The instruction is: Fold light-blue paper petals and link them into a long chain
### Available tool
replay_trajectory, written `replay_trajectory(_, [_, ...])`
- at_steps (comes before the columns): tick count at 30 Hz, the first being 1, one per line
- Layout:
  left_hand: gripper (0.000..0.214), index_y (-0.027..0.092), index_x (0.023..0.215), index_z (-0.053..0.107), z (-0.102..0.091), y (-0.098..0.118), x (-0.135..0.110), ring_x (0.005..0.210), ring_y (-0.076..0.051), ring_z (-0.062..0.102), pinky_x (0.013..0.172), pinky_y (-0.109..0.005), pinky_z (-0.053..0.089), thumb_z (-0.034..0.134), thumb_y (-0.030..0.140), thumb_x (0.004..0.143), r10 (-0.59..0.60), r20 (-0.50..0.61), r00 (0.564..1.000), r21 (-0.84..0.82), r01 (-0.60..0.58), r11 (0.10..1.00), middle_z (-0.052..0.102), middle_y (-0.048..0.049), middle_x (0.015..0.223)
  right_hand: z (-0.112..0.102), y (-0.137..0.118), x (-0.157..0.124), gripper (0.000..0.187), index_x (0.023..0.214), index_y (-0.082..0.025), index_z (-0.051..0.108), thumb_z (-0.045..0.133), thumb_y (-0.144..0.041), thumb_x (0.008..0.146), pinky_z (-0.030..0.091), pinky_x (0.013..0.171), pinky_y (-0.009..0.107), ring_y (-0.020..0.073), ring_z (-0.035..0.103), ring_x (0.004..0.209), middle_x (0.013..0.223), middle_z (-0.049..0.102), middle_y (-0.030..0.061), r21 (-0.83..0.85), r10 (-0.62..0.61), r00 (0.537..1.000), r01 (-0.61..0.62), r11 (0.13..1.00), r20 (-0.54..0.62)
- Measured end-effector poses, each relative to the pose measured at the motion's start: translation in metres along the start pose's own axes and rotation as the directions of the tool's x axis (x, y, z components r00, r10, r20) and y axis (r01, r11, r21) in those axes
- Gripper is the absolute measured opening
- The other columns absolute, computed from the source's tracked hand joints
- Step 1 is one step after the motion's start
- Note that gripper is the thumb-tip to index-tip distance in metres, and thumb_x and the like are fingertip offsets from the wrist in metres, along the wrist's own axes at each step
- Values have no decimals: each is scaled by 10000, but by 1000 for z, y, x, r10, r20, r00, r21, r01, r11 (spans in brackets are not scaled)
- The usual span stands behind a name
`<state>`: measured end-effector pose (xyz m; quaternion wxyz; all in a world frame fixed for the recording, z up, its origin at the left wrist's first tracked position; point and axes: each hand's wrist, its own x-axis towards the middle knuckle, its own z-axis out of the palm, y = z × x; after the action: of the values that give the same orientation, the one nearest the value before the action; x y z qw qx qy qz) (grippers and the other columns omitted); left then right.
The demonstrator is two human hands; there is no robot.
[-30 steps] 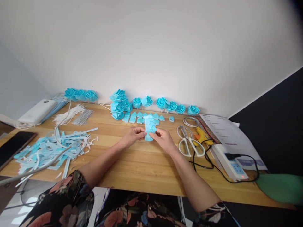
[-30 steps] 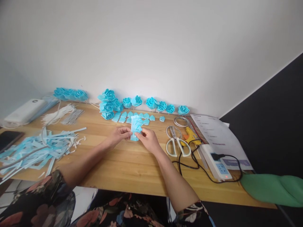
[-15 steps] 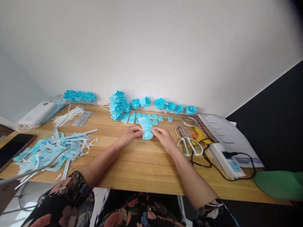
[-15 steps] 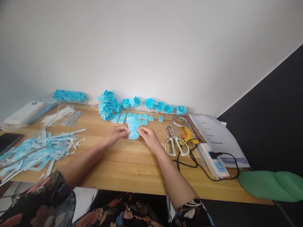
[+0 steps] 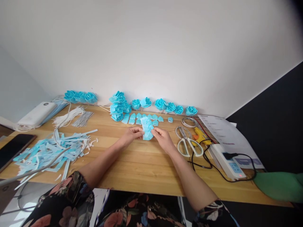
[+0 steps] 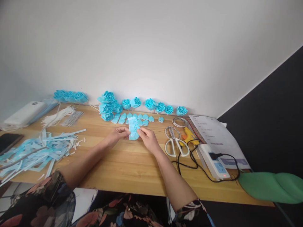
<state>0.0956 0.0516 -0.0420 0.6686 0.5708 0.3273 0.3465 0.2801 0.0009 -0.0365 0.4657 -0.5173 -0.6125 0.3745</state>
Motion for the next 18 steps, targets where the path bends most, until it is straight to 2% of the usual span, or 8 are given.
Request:
replay_trajectory(4, [294, 134, 658, 622, -1, 0, 0, 556, -88, 495, 590, -224, 385, 736, 405, 674, 3, -46, 999, -12, -4, 1000, 598, 10, 601, 1, 0, 0, 367, 717, -200, 601, 501, -528, 849, 429, 680, 283, 172, 513, 697, 702, 553, 15, 159, 49, 999, -49, 986, 7])
replay_trajectory(8, [303, 135, 671, 626, -1, -2, 1, 552, -91, 494, 585, -230, 385, 736, 417, 669, -5, -28, 1000, -16, 4, 1000, 602, 7, 608, 1, 0, -1, 409, 682, -198, 582, 486, -558, 851, 442, 690, 294, 176, 512, 703, 693, 550, 23, 204, 74, 997, -74, 976, 9])
replay_trajectory(13, [327, 132, 655, 615, 1, -7, 3, 547, -89, 490, 580, -227, 380, 729, 439, 669, 6, 3, 1000, 24, -6, 1000, 590, 9, 577, 3, 6, -1, 337, 691, -181, 575, 616, -503, 778, 393, 610, 247, 132, 455, 629, 655, 513, -11, 136, 84, 995, -92, 986, 62])
replay_trajectory(18, [341, 131, 647, 597, 3, -6, 3, 563, -86, 490, 594, -222, 388, 734, 443, 657, -10, 27, 1000, 36, 9, 999, 582, 17, 584, 4, 11, -1, 293, 727, -165, 598, 615, -453, 779, 371, 583, 233, 123, 442, 614, 654, 520, -16, -56, 62, 998, -62, 997, 5])
